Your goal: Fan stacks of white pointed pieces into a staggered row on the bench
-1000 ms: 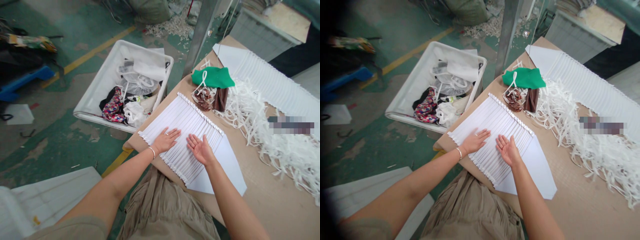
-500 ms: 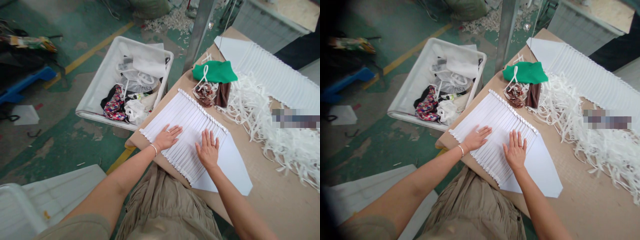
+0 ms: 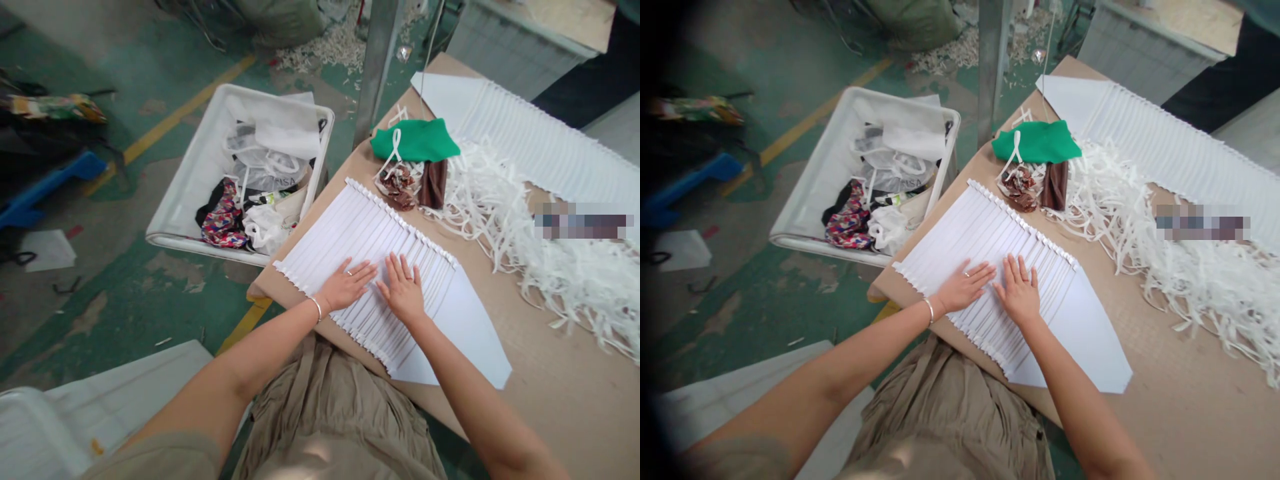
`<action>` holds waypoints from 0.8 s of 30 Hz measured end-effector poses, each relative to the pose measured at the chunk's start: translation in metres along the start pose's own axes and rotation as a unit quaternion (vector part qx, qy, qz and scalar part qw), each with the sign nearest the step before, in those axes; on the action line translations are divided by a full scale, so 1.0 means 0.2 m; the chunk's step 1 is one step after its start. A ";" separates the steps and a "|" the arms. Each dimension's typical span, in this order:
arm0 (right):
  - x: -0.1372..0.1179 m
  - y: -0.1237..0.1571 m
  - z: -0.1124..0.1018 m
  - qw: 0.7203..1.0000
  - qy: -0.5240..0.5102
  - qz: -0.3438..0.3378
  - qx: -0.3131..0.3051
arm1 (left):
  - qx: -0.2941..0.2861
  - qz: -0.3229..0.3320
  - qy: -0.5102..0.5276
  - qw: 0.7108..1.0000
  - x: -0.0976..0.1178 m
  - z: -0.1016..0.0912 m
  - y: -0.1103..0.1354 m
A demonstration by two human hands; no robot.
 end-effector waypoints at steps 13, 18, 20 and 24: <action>0.03 -0.01 0.07 1.000 -0.006 -0.009 -0.025 | 0.002 0.005 0.001 1.000 0.01 0.05 -0.02; 0.36 0.15 -0.03 0.996 0.006 0.093 0.002 | -0.002 -0.008 0.018 1.000 0.06 0.02 -0.03; 0.46 0.24 -0.04 0.992 0.013 0.123 -0.004 | 0.002 0.002 0.021 1.000 0.13 0.01 -0.05; 0.39 0.28 0.01 0.996 0.014 0.086 -0.029 | -0.001 0.031 0.019 0.999 0.27 0.03 -0.12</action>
Point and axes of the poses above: each hand's wrist, its own y-axis away from the middle knuckle, its own z-axis out of the palm, x = y × z, the point moved 10 cm from there along -y, towards the middle knuckle, and after that the axes turned 12 degrees about -x, right-handed, at the moved point
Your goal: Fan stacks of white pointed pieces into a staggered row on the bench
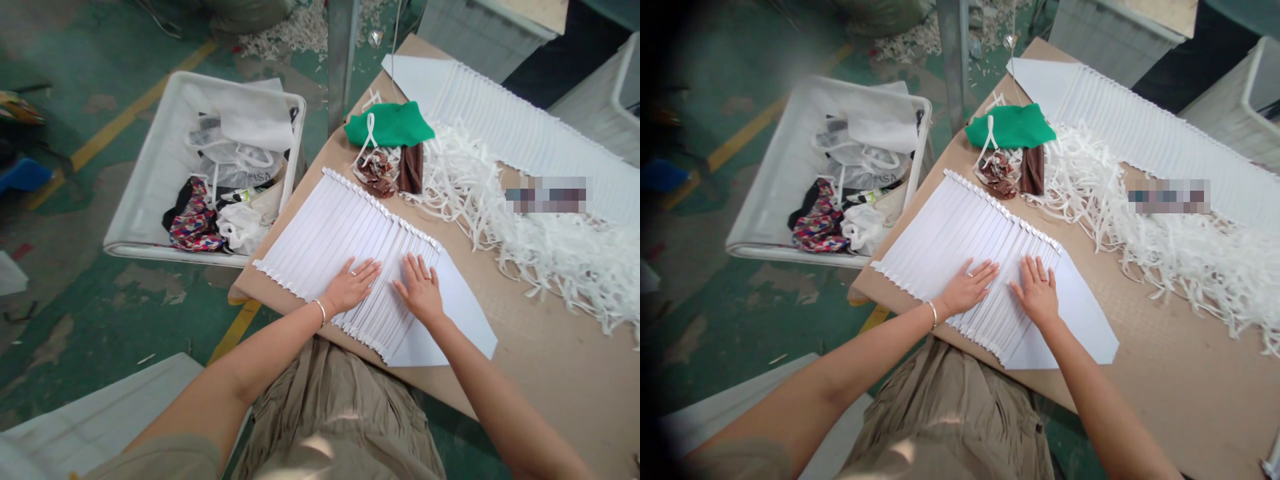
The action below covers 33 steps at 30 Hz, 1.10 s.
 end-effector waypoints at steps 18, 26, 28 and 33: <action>-0.11 -0.01 0.10 0.997 -0.031 -0.073 0.004 | 0.003 -0.011 -0.024 1.000 0.04 0.06 -0.06; 0.06 0.05 0.06 0.997 -0.057 -0.058 0.012 | -0.023 -0.022 -0.021 0.999 0.04 0.08 -0.08; 0.18 0.12 0.04 0.998 -0.056 -0.028 0.022 | -0.021 -0.038 -0.019 0.999 0.07 0.07 -0.09; 0.17 0.18 0.06 0.997 -0.049 -0.052 0.006 | -0.012 -0.060 -0.028 0.998 0.18 0.08 -0.12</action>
Point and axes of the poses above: each hand's wrist, its own y-axis away from the middle knuckle, its own z-axis out of the palm, x = y × z, the point moved 10 cm from there along -y, towards the middle knuckle, and after that the axes turned 12 degrees about -x, right-handed, at the moved point
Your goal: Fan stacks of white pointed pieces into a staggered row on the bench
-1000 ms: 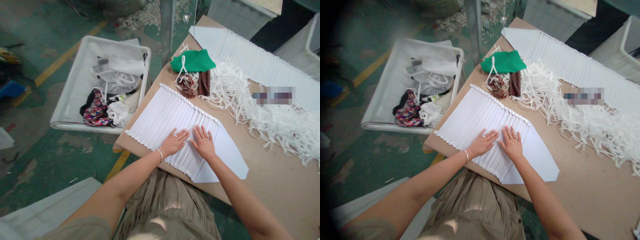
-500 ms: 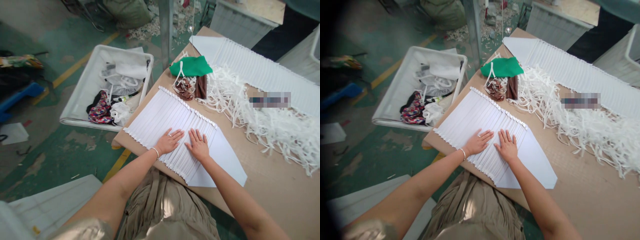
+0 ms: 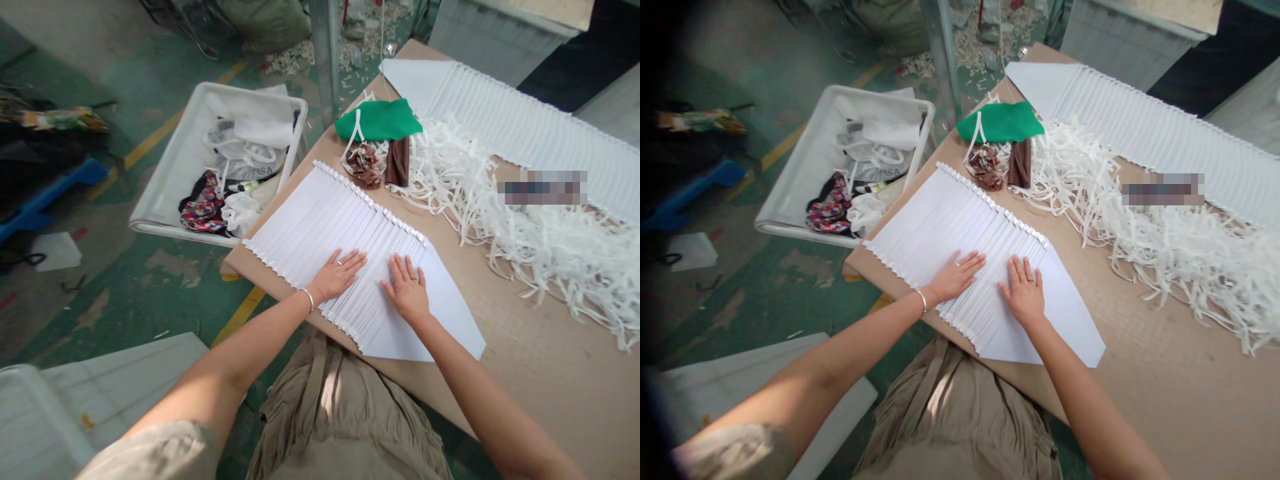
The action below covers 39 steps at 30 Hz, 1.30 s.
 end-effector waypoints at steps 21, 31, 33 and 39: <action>-0.18 -0.06 0.10 0.998 0.008 -0.061 -0.001 | 0.002 -0.018 0.028 0.999 0.04 0.00 -0.01; -0.15 0.00 0.11 0.998 0.019 -0.065 -0.007 | 0.015 -0.017 0.018 1.000 0.05 0.00 -0.01; -0.14 0.01 0.11 0.998 0.017 -0.067 -0.006 | 0.016 -0.018 0.017 1.000 0.05 0.00 -0.01; 0.04 0.05 0.03 0.999 0.013 -0.033 0.011 | 0.008 -0.037 0.014 0.999 0.06 0.01 -0.01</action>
Point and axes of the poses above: each hand's wrist, its own y-axis away from the middle knuckle, its own z-axis out of the palm, x = y × z, the point moved 10 cm from there along -y, towards the middle knuckle, and after that the axes turned 12 degrees about -x, right-handed, at the moved point
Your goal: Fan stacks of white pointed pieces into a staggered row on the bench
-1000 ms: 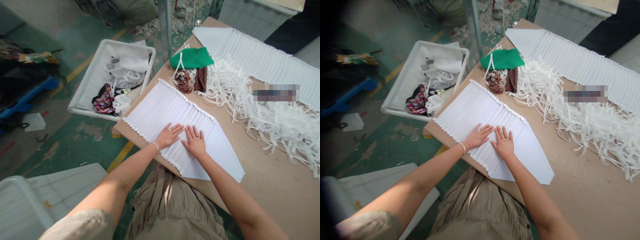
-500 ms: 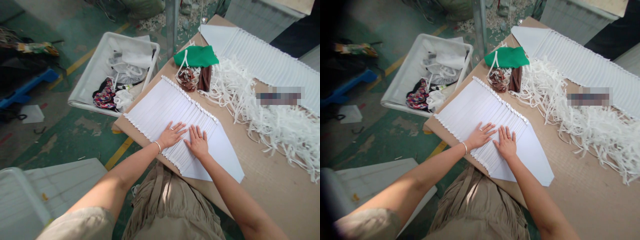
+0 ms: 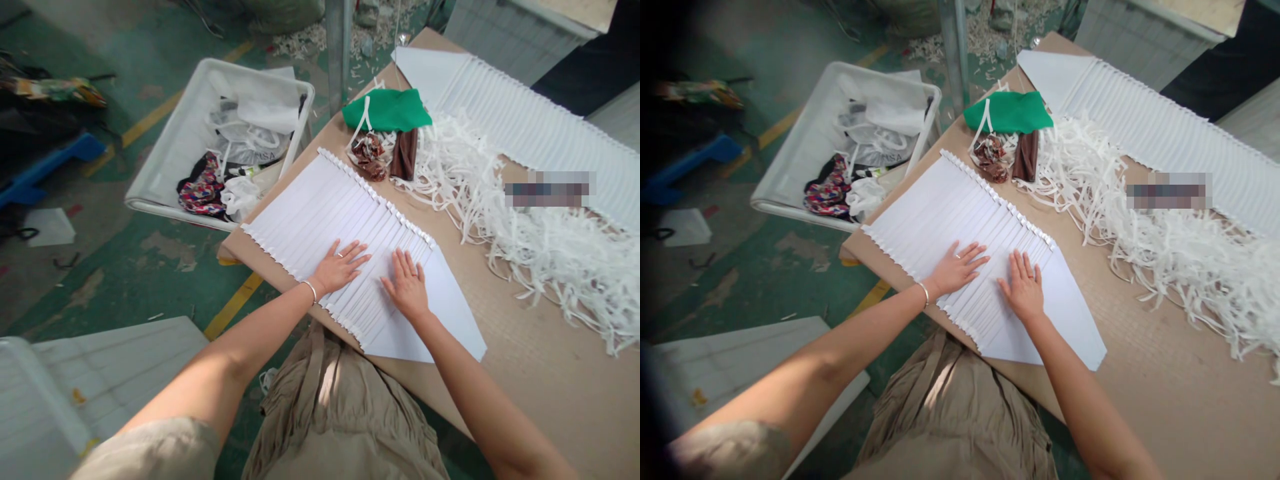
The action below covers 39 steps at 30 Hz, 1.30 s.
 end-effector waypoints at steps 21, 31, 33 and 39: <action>-0.01 0.05 0.09 1.000 -0.002 -0.023 -0.001 | 0.005 0.030 -0.016 0.999 0.24 0.07 -0.04; 0.06 0.11 0.04 1.000 0.002 -0.010 0.007 | 0.009 0.017 -0.013 1.000 0.30 0.05 -0.03; 0.08 0.14 0.03 1.000 0.005 -0.004 0.010 | 0.011 0.033 -0.016 0.999 0.37 0.06 -0.02; 0.09 0.21 0.07 1.000 0.013 -0.013 0.005 | 0.001 0.047 -0.012 0.999 0.44 0.13 -0.04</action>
Point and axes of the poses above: each hand's wrist, its own y-axis away from the middle knuckle, its own z-axis out of the palm, x = y × z, the point moved 10 cm from there along -y, towards the middle knuckle, and after that the axes turned 12 degrees about -x, right-handed, at the moved point
